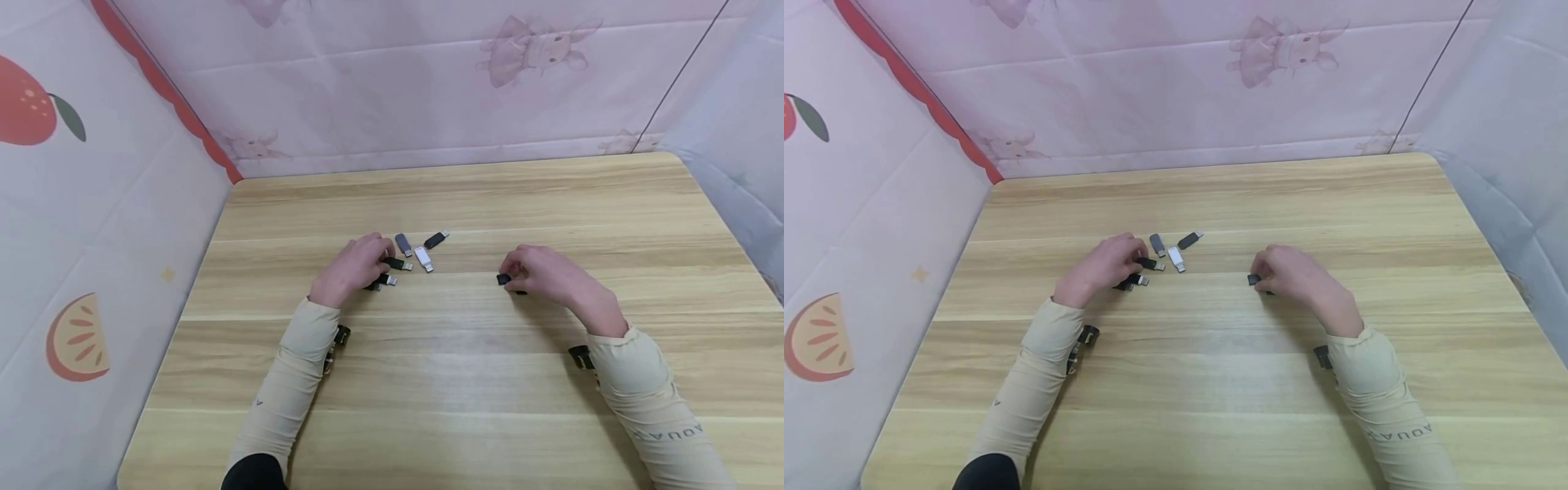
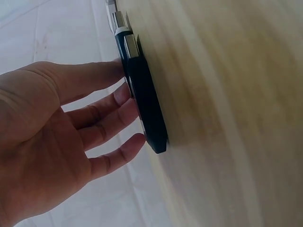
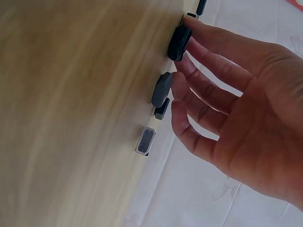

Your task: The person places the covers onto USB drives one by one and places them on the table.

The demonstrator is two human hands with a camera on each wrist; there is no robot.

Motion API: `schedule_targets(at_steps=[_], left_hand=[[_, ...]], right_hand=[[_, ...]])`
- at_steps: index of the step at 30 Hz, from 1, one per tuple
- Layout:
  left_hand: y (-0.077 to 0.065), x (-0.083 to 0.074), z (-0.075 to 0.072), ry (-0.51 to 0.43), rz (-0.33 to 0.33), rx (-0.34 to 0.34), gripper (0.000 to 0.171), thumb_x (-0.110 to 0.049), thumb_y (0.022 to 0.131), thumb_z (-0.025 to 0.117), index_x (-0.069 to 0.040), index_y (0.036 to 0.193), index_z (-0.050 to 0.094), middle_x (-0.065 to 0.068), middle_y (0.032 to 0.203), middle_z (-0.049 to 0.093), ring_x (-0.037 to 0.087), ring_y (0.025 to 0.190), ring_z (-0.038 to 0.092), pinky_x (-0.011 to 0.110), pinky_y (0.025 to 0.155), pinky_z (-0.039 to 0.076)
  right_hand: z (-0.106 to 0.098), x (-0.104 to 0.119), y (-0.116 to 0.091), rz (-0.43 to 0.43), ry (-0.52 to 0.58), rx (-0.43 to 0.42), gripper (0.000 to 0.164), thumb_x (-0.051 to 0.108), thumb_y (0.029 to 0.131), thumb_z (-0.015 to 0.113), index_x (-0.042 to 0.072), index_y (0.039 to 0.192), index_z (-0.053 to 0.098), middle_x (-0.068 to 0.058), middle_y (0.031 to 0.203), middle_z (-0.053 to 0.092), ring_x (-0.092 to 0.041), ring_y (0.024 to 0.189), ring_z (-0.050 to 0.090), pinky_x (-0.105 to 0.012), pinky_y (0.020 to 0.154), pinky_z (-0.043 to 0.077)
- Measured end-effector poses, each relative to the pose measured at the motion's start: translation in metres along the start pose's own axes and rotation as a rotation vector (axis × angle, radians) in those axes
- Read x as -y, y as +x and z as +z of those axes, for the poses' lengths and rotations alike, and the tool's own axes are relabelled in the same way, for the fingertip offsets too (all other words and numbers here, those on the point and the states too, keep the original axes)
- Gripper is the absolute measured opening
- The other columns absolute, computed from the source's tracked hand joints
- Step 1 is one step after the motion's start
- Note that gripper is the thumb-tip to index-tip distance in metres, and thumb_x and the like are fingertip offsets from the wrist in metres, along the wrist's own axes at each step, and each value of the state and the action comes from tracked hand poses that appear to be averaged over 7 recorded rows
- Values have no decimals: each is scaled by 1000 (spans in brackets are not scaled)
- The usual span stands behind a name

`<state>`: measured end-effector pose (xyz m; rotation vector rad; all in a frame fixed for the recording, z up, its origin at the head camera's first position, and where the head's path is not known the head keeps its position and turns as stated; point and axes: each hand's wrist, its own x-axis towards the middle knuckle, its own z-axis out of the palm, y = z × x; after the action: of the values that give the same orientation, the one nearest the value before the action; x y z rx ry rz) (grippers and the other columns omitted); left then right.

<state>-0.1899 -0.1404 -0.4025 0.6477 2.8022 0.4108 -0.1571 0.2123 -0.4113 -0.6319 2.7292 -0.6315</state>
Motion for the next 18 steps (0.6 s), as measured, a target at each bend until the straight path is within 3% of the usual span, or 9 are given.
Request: schedule_targets(at_steps=[10,18], left_hand=[[0,-1,3,41,-4,-4,18,-11,101,71,-6,118,71,11,111,68,26,102,65,47,96,54],[-2,-3,0,50,4,-6,17,-11,101,70,-5,117,71,12,112,71,27,102,68,45,94,56]], right_hand=[[-2,4,-1,-23,-20,-16,17,12,93,79,5,108,76,-7,98,71,-21,90,65,-46,84,54],[-2,9,-1,-12,-4,-25,16,13,95,78,5,109,76,-7,99,78,-22,93,70,-48,87,56]])
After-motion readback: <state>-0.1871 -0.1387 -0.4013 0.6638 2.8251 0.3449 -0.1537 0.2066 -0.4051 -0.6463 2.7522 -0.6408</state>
